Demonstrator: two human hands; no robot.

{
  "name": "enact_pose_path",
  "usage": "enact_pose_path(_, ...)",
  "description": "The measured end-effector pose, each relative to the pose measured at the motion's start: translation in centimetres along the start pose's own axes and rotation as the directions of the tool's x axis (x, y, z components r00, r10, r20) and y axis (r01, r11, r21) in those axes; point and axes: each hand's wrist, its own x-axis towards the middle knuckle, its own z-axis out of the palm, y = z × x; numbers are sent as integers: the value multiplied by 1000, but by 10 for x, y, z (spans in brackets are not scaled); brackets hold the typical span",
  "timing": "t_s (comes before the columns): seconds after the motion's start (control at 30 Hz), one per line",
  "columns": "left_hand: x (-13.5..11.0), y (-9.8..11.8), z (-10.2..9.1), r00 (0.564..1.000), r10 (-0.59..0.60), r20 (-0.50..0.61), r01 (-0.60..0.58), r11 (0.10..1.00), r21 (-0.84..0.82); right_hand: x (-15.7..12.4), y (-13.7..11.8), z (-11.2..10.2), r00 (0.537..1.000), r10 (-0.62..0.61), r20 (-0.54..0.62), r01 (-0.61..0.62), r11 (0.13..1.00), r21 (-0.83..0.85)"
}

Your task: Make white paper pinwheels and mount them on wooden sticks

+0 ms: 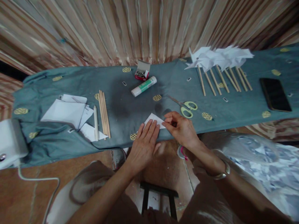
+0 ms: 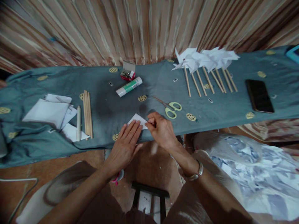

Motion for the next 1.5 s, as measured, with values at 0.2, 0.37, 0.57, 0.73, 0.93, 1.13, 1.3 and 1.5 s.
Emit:
enact_pose_path(0.2,1,-1,0,1000,3,9,-3,1000,18,0,1,0,1000,18,5,-18,1000,-17)
enact_pose_path(0.37,2,0,0,1000,7,7,-7,1000,29,1,2,2,1000,10,0,-10,1000,-22)
enact_pose_path(0.57,2,-1,2,1000,4,17,-5,999,34,-3,5,5,997,-71,-40,68,995,-70)
enact_pose_path(0.73,2,-1,3,1000,19,5,-19,998,67,-11,8,9,975,-211,-68,200,969,-145)
enact_pose_path(0.93,3,0,4,1000,16,19,-18,997,80,-15,12,13,964,-251,-85,237,961,-141)
enact_pose_path(1.13,2,-2,1,999,15,39,-18,997,79,-14,15,15,957,-274,-92,259,955,-141)
enact_pose_path(1.3,-11,-12,-8,1000,6,24,-8,997,82,-16,21,11,952,-295,-87,278,946,-167)
enact_pose_path(1.5,-33,-28,-16,999,-37,-13,38,994,103,-19,29,-1,961,-262,-89,245,955,-166)
